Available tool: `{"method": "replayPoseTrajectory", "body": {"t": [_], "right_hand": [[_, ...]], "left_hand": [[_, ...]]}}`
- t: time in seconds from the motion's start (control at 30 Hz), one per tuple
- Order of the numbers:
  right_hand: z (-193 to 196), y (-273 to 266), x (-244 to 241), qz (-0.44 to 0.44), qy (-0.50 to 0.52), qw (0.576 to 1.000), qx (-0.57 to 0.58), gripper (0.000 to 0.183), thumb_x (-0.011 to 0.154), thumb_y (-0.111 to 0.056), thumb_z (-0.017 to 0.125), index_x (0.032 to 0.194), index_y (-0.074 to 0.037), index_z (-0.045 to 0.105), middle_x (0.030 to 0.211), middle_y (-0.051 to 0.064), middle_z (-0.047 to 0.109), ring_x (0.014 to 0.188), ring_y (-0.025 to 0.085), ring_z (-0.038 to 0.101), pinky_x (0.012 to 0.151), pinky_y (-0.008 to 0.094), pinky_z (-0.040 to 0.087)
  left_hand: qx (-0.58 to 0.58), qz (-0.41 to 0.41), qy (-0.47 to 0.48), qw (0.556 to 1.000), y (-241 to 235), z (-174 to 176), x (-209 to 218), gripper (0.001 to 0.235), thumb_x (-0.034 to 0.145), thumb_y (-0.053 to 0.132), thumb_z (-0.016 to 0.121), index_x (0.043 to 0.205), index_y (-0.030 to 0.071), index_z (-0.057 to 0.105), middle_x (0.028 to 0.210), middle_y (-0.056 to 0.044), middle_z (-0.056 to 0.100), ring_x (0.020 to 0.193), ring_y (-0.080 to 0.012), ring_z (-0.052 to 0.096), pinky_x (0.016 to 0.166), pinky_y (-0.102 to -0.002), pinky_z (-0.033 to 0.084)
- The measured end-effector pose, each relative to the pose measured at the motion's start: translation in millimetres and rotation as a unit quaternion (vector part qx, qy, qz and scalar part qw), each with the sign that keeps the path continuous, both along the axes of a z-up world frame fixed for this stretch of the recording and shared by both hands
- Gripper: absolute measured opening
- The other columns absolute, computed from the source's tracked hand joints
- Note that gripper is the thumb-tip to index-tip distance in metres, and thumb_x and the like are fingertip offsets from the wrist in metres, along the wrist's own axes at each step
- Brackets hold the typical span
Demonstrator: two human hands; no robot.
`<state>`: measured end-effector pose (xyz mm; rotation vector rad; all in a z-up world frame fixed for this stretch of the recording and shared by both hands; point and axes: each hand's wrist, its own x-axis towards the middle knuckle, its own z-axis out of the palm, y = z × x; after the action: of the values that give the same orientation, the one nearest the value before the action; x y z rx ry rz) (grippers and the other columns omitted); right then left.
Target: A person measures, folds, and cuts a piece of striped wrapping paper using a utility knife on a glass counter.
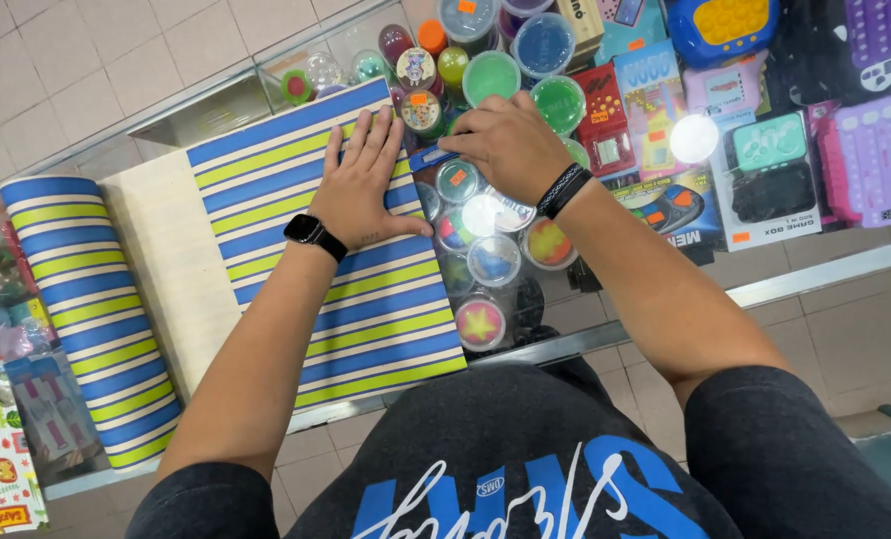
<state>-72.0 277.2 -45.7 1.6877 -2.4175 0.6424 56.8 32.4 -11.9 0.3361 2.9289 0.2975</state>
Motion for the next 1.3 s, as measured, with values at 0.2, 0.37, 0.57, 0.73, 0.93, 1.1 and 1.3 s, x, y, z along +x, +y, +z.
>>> {"method": "replayPoseTrajectory", "body": {"t": [0.2, 0.37, 0.57, 0.73, 0.93, 1.1, 1.3], "right_hand": [[-3.0, 22.8, 3.4, -0.013, -0.034, 0.999, 0.002, 0.032, 0.093, -0.021, 0.079, 0.125, -0.020, 0.078, 0.115, -0.002, 0.073, 0.107, 0.025, 0.057, 0.076, 0.046, 0.040], [-4.1, 14.9, 15.7, -0.016, -0.037, 0.999, -0.012, 0.025, 0.099, -0.022, 0.072, 0.123, -0.021, 0.078, 0.113, -0.002, 0.072, 0.100, 0.026, 0.056, 0.074, 0.045, 0.039], [-0.5, 29.2, 24.1, -0.019, -0.023, 0.999, 0.033, 0.031, 0.094, -0.020, 0.074, 0.125, -0.022, 0.077, 0.117, -0.002, 0.071, 0.111, 0.025, 0.057, 0.075, 0.046, 0.041], [-6.5, 31.4, 34.7, -0.039, -0.078, 0.996, 0.025, 0.031, 0.096, -0.023, 0.074, 0.127, -0.024, 0.076, 0.118, -0.002, 0.071, 0.111, 0.024, 0.056, 0.082, 0.048, 0.040], [-3.3, 31.0, 44.3, -0.035, -0.081, 0.995, 0.044, 0.028, 0.099, -0.018, 0.069, 0.126, -0.020, 0.075, 0.121, 0.001, 0.070, 0.115, 0.029, 0.057, 0.102, 0.067, 0.038], [-5.8, 56.2, 58.0, -0.039, -0.021, 0.998, 0.043, 0.034, 0.096, -0.022, 0.071, 0.129, -0.020, 0.075, 0.120, 0.000, 0.072, 0.109, 0.026, 0.058, 0.078, 0.044, 0.041], [-1.4, 28.8, 70.5, -0.050, 0.000, 0.999, 0.009, 0.029, 0.095, -0.014, 0.070, 0.122, -0.020, 0.078, 0.115, 0.000, 0.072, 0.102, 0.028, 0.058, 0.079, 0.050, 0.044]], "left_hand": [[-0.015, 0.009, -0.036, 0.999, 2.2, 3.2, -3.1, 0.150, 0.058, 0.102, 0.054, 0.166, 0.008, 0.006, 0.173, -0.013, 0.005, 0.160, -0.0340, 0.002, 0.124, -0.061, -0.001], [-0.019, 0.001, -0.028, 0.999, 1.7, -0.1, -1.9, 0.155, 0.054, 0.104, 0.054, 0.166, 0.008, 0.005, 0.174, -0.013, 0.005, 0.160, -0.0349, 0.002, 0.124, -0.061, -0.001], [-0.042, -0.004, -0.012, 0.999, 0.0, 0.5, -3.0, 0.155, 0.055, 0.104, 0.055, 0.165, 0.006, 0.008, 0.173, -0.014, 0.009, 0.159, -0.0351, 0.005, 0.124, -0.061, 0.002], [-0.023, -0.004, -0.037, 0.999, 0.0, 2.2, -4.1, 0.157, 0.052, 0.102, 0.057, 0.165, 0.007, 0.005, 0.173, -0.014, 0.004, 0.159, -0.0350, 0.001, 0.123, -0.062, 0.000], [-0.033, 0.003, -0.067, 0.997, 1.9, 8.0, -6.6, 0.156, 0.053, 0.097, 0.067, 0.165, 0.007, 0.004, 0.173, -0.014, 0.002, 0.158, -0.0351, -0.002, 0.123, -0.061, -0.002], [-0.041, -0.002, -0.047, 0.998, -0.1, 2.4, -7.7, 0.157, 0.052, 0.100, 0.062, 0.165, 0.009, 0.003, 0.173, -0.014, 0.004, 0.159, -0.0359, 0.001, 0.123, -0.060, -0.001], [-0.046, -0.013, -0.024, 0.999, -2.0, -1.9, -7.4, 0.160, 0.049, 0.100, 0.063, 0.165, 0.005, 0.007, 0.173, -0.015, 0.006, 0.158, -0.0364, 0.003, 0.123, -0.062, 0.001]]}}
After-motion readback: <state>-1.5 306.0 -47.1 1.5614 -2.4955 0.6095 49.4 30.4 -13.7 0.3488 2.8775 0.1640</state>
